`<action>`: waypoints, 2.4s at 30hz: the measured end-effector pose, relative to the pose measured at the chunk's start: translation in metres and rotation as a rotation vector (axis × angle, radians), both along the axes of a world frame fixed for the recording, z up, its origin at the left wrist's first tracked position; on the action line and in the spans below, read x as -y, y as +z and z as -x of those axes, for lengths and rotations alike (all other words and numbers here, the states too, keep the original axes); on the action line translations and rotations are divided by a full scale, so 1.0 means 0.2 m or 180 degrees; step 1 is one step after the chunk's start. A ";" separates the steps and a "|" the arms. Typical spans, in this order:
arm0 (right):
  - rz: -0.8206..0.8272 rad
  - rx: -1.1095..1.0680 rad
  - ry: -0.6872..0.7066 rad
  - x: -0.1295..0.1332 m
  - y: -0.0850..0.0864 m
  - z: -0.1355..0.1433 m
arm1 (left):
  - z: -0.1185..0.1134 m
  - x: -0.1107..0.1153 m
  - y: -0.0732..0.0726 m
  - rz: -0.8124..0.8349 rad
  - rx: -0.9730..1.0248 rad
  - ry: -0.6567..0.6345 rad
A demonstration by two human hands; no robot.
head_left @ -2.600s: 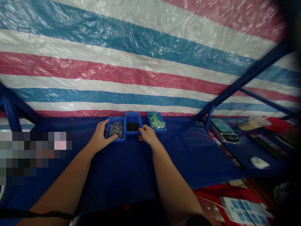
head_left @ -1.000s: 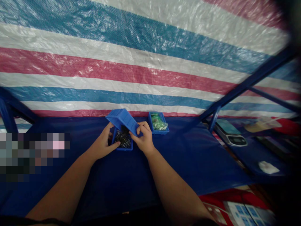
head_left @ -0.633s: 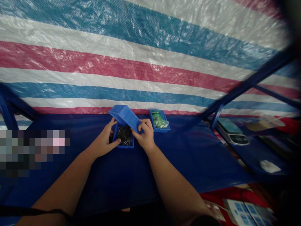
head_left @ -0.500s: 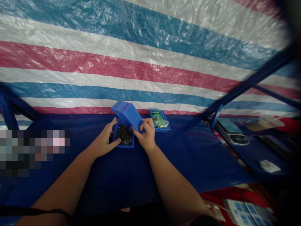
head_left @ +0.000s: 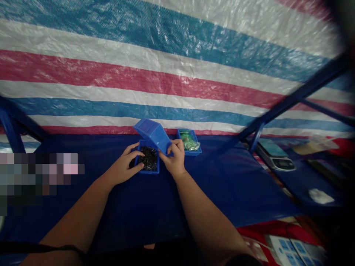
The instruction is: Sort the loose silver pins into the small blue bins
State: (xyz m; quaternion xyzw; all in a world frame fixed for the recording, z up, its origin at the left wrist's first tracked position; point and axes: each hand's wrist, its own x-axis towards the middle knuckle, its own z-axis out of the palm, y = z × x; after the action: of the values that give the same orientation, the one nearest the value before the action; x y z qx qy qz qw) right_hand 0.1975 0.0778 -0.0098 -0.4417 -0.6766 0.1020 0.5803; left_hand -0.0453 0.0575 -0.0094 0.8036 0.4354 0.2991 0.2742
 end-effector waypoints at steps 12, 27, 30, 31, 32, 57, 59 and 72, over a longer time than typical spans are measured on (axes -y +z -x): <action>0.0026 -0.0029 -0.0023 -0.01 0.00 -0.01 | -0.01 0.01 -0.01 0.0062 0.0150 0.0285; 0.1429 -0.1984 0.0243 -0.08 -0.06 -0.03 | 0.05 -0.03 0.01 0.1427 0.0091 0.0781; 0.1688 -0.2173 0.0280 -0.10 -0.08 -0.04 | 0.13 -0.07 -0.01 0.1389 0.0308 0.1112; 0.1765 -0.2160 0.0273 -0.11 -0.09 -0.04 | 0.15 -0.08 -0.01 0.1362 0.0395 0.1208; 0.1834 -0.2101 0.0247 -0.11 -0.11 -0.04 | 0.18 -0.09 -0.02 0.1360 0.0502 0.1313; 0.1527 0.0904 -0.0459 0.01 -0.01 -0.05 | 0.20 -0.11 0.06 0.1612 0.2468 0.2212; 0.1634 0.0994 -0.0550 0.01 -0.01 -0.04 | 0.19 -0.10 0.08 0.1616 0.2681 0.2096; 0.1579 0.1244 -0.0889 0.03 0.03 -0.03 | 0.19 -0.12 0.06 0.1028 0.2933 0.1850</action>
State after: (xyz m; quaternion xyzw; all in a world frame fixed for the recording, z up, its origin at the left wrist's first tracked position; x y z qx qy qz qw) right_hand 0.2027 0.0727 -0.0043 -0.6690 -0.6625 0.0964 0.3230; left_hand -0.0838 0.0805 0.0017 0.3851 0.5143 0.6116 0.4617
